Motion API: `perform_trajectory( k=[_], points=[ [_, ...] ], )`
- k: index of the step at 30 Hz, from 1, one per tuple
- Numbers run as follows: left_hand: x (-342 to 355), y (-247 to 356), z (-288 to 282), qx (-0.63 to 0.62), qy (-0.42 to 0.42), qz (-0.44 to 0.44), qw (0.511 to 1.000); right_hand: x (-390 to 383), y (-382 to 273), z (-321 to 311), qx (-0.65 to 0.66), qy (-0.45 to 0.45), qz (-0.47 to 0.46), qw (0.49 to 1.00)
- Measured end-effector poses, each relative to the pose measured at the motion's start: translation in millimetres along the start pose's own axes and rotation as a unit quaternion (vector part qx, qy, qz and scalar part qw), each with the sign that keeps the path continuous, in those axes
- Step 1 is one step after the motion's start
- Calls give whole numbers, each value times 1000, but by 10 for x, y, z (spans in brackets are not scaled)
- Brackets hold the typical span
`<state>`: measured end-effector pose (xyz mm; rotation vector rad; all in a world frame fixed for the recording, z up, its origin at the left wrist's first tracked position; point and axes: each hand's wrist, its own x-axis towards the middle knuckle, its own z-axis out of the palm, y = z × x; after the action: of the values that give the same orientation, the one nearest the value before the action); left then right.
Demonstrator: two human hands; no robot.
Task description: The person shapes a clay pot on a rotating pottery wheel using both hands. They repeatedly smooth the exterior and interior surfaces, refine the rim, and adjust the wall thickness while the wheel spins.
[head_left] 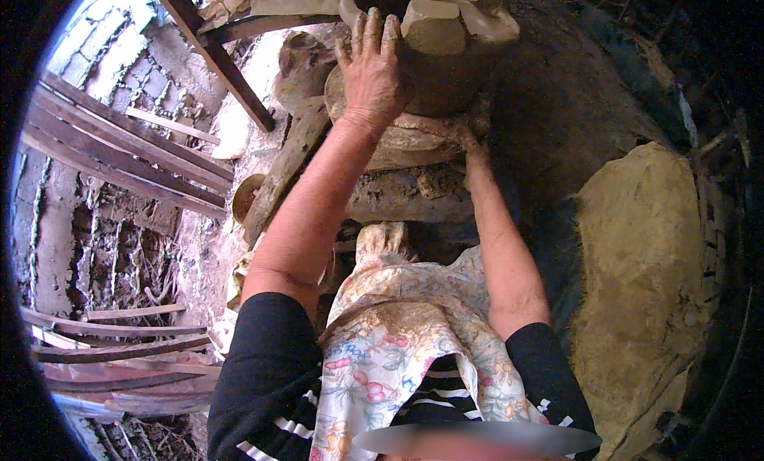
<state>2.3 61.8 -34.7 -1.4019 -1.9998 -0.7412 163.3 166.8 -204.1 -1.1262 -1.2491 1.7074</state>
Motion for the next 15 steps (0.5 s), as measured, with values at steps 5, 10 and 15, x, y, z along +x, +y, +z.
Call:
perform_trajectory(
  k=[5, 10, 15],
  points=[
    [126, -93, -120, -194, 7, 35, 980, -207, -180, 53, 8, 3, -38, 999],
    [99, 83, 41, -130, 32, 21, 991, -45, -48, -12, 0, 0, -46, 999],
    [235, -101, -65, 16, -67, 23, 997, 49, 55, -35, 1, 20, 6, 1000]
  ],
)
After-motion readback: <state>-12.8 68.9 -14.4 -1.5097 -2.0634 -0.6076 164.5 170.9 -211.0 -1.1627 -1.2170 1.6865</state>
